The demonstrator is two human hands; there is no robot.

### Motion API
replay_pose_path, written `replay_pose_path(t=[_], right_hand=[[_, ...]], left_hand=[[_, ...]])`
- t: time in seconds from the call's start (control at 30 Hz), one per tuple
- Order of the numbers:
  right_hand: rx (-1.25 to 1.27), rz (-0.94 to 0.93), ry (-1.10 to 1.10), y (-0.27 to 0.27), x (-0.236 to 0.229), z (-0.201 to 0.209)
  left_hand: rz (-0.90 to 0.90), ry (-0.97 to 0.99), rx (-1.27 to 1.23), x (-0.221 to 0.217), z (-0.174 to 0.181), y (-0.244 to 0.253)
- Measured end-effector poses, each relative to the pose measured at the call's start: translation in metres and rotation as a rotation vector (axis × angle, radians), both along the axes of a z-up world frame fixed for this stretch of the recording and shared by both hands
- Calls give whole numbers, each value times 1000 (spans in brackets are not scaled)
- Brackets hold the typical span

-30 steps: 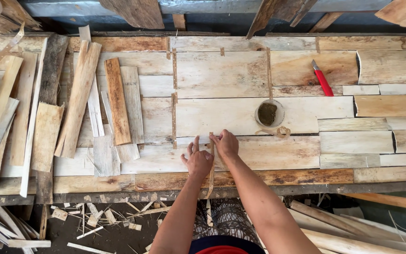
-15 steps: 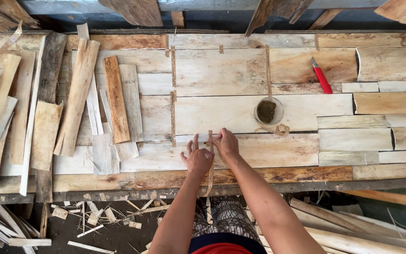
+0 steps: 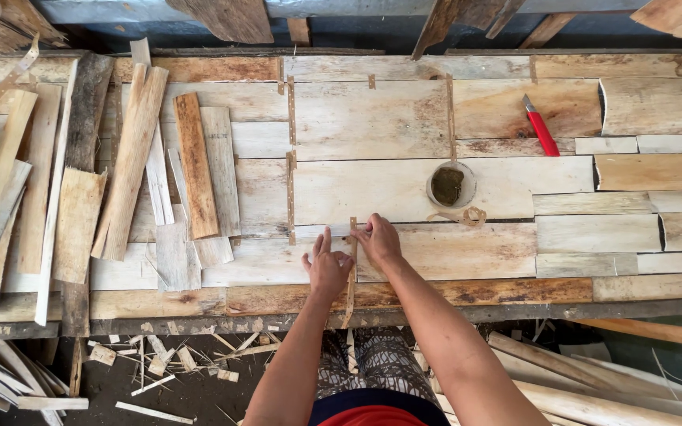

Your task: Measure, cut, and fit small wooden strips into a decorative or structural wood surface.

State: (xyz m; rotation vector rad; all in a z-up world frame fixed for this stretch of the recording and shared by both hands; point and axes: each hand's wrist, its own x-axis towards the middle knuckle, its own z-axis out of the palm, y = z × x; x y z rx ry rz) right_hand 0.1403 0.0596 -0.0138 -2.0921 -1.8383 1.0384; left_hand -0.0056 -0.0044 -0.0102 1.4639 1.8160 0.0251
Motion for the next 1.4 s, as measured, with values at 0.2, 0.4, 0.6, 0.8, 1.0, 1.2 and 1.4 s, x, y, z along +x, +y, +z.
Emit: replay_pose_path(t=[0.2, 0.4, 0.6, 0.8, 1.0, 1.2, 1.4], right_hand=[[3, 13, 3, -1, 0, 3], [21, 32, 2, -2, 4, -7], [84, 34, 67, -5, 8, -10], [158, 57, 174, -9, 16, -19], [79, 93, 95, -8, 10, -8], [2, 100, 92, -4, 10, 3], [82, 151, 163, -11, 20, -12]], left_hand=[[-87, 34, -88, -3, 23, 5], [-114, 41, -40, -6, 9, -3], [-163, 87, 140, -3, -1, -22], [-257, 192, 181, 0, -1, -28], [-327, 244, 113, -2, -8, -19], [-198, 90, 87, -9, -2, -16], [-378, -27, 129, -28, 9, -26]])
